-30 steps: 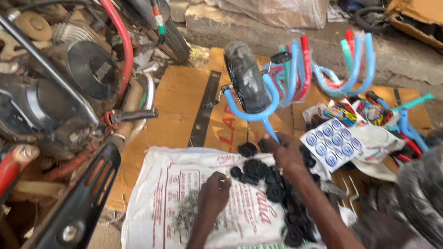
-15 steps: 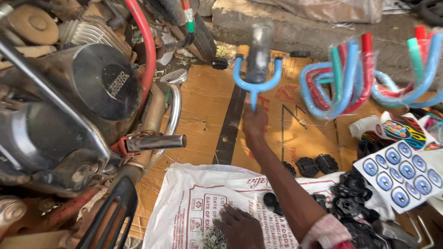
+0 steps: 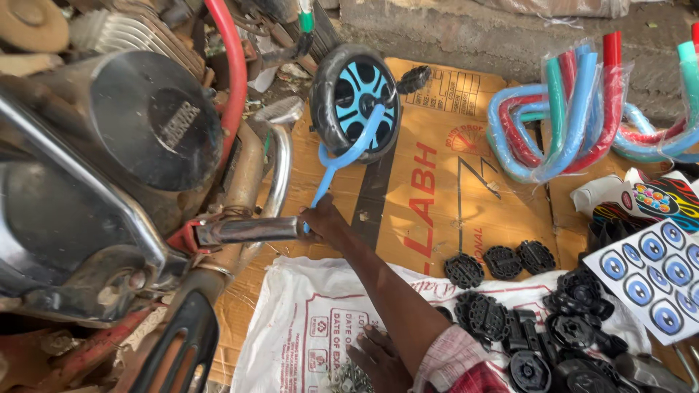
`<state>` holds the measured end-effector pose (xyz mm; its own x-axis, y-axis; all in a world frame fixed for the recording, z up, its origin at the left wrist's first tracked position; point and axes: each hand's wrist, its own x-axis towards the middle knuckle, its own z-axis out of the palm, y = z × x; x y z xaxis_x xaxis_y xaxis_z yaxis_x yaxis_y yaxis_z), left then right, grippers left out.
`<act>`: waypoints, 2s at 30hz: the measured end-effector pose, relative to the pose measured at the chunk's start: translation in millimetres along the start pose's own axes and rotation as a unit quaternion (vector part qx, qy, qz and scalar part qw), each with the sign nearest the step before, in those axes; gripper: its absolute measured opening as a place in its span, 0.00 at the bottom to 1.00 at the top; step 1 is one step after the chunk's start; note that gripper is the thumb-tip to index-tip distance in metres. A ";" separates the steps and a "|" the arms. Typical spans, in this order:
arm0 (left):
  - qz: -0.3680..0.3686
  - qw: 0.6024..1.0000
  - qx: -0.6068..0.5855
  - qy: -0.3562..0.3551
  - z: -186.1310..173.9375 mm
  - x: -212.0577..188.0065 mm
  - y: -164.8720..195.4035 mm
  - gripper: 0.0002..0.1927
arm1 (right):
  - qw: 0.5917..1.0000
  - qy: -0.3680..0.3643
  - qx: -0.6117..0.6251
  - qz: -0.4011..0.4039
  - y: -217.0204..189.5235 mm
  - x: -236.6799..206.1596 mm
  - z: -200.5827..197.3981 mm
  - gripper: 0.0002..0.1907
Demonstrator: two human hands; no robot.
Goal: The person sits on the ground and fits a blue plastic wheel onto a stroller frame, threading an axle bolt through the wheel hub by hand. They then use a spanner to tighten the bolt, repositioning the wheel and frame while working.
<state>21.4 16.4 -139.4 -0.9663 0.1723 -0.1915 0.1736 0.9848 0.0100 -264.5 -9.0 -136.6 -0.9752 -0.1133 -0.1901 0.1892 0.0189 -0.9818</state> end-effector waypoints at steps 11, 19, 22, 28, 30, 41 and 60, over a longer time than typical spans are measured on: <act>-0.013 1.000 0.017 0.009 2.6 -10.6 6.6 0.28 | 0.939 0.049 -0.291 -0.174 -36.2 -113.5 -40.8 0.18; -0.001 1.000 0.001 -0.011 -13.7 -8.4 11.9 0.28 | 0.955 0.140 -0.255 -0.067 -38.8 -391.4 -139.2 0.13; 0.004 1.000 -0.006 -0.002 -30.7 -17.7 7.7 0.26 | 0.935 0.226 -0.271 0.032 -22.9 -470.9 -154.1 0.11; 0.025 0.998 -0.040 -0.050 -59.8 -38.0 1.8 0.37 | 0.892 0.135 -0.429 0.043 29.7 -532.8 -173.1 0.16; 0.039 0.996 -0.070 -0.028 -68.9 -45.4 1.8 0.33 | 0.871 0.099 -0.481 0.003 45.5 -549.4 -169.6 0.18; 0.098 0.942 -0.288 0.139 -90.4 -91.6 -50.0 0.23 | 0.842 0.260 -0.465 -0.087 16.6 -609.7 -186.4 0.12; 0.027 0.807 -0.589 0.034 -80.0 -64.4 -22.8 0.22 | 0.596 0.499 -0.619 -0.116 -108.4 -679.8 -355.5 0.31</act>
<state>64.4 -15.2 -48.8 -0.9784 0.1777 -0.1052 -0.0461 0.3087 0.9500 337.1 419.1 98.0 -0.6582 0.3801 0.6498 0.4090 0.9052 -0.1153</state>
